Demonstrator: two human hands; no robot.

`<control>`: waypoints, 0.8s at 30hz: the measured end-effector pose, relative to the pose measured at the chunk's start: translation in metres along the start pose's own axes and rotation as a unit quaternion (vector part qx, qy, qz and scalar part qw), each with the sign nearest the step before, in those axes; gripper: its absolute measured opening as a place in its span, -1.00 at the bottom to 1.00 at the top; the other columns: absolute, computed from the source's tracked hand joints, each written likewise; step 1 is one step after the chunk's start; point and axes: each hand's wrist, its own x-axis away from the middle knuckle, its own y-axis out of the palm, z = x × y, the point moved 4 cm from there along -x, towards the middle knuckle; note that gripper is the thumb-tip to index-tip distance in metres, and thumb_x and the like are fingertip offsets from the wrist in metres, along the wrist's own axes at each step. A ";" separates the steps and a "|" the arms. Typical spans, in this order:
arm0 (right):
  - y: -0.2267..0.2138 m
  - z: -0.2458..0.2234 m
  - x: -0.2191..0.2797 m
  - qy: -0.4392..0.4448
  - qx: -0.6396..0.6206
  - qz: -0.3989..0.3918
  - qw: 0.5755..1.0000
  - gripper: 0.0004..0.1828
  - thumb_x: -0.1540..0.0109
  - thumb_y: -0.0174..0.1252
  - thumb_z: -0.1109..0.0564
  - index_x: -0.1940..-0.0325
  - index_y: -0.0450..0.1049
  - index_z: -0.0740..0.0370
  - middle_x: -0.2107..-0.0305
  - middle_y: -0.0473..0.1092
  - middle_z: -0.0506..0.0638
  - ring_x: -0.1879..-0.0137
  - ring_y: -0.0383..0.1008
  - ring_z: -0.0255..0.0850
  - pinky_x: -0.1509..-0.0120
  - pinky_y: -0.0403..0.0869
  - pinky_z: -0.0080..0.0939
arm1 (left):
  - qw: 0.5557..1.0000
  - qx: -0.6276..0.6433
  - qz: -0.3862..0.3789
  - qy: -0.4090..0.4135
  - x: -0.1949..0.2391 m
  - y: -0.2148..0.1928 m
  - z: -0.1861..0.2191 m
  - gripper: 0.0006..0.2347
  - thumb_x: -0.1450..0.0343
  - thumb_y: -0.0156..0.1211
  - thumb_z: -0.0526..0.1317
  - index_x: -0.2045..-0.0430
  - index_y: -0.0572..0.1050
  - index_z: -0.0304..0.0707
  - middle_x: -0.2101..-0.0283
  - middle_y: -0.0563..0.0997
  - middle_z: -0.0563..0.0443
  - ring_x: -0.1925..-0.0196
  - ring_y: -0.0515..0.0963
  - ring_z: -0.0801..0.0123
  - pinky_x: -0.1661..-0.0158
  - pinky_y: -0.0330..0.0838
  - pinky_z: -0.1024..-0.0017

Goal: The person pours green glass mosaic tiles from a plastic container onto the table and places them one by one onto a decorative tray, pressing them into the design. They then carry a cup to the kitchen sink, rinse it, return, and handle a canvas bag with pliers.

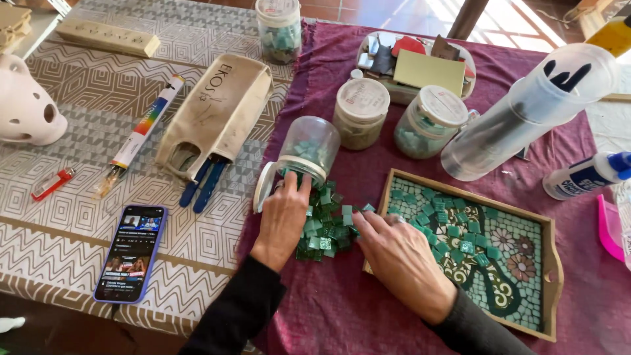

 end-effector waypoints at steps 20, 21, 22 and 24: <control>0.067 0.018 -0.045 0.092 -0.294 -0.022 0.951 -0.77 -0.21 0.22 0.11 0.05 0.60 0.03 0.22 0.59 -0.02 0.07 0.62 0.13 0.10 0.59 0.11 | 0.894 0.441 -0.041 -0.066 0.039 -0.027 0.007 -0.79 -0.47 0.04 -0.35 0.10 0.58 -0.12 0.42 0.60 0.10 0.41 0.71 0.29 0.39 0.61 0.39; 0.068 0.021 -0.044 0.113 -0.290 -0.030 0.950 -0.85 -0.21 0.22 0.08 0.15 0.62 0.03 0.32 0.60 -0.02 0.13 0.63 0.12 0.13 0.59 0.09 | 0.909 0.408 -0.065 -0.054 0.037 -0.024 0.008 -0.72 -0.45 0.00 -0.37 0.03 0.57 -0.06 0.41 0.62 0.09 0.39 0.71 0.23 0.38 0.61 0.33; 0.069 0.025 -0.043 0.113 -0.290 -0.028 0.950 -0.85 -0.21 0.22 0.08 0.15 0.62 0.03 0.32 0.60 -0.02 0.13 0.63 0.12 0.13 0.59 0.09 | 0.910 0.407 -0.064 -0.053 0.031 -0.024 0.005 -0.72 -0.45 0.00 -0.37 0.03 0.57 -0.06 0.41 0.62 0.09 0.39 0.71 0.23 0.38 0.61 0.33; 0.072 0.033 -0.039 0.154 -0.280 -0.012 0.948 -0.89 -0.22 0.25 0.04 0.21 0.62 0.01 0.40 0.59 -0.03 0.17 0.63 0.09 0.17 0.57 0.07 | 0.964 0.228 -0.096 -0.095 0.021 -0.022 -0.002 -0.60 -0.52 0.01 -0.39 -0.32 0.33 -0.38 0.54 0.63 -0.13 0.59 0.62 0.24 0.49 0.58 0.33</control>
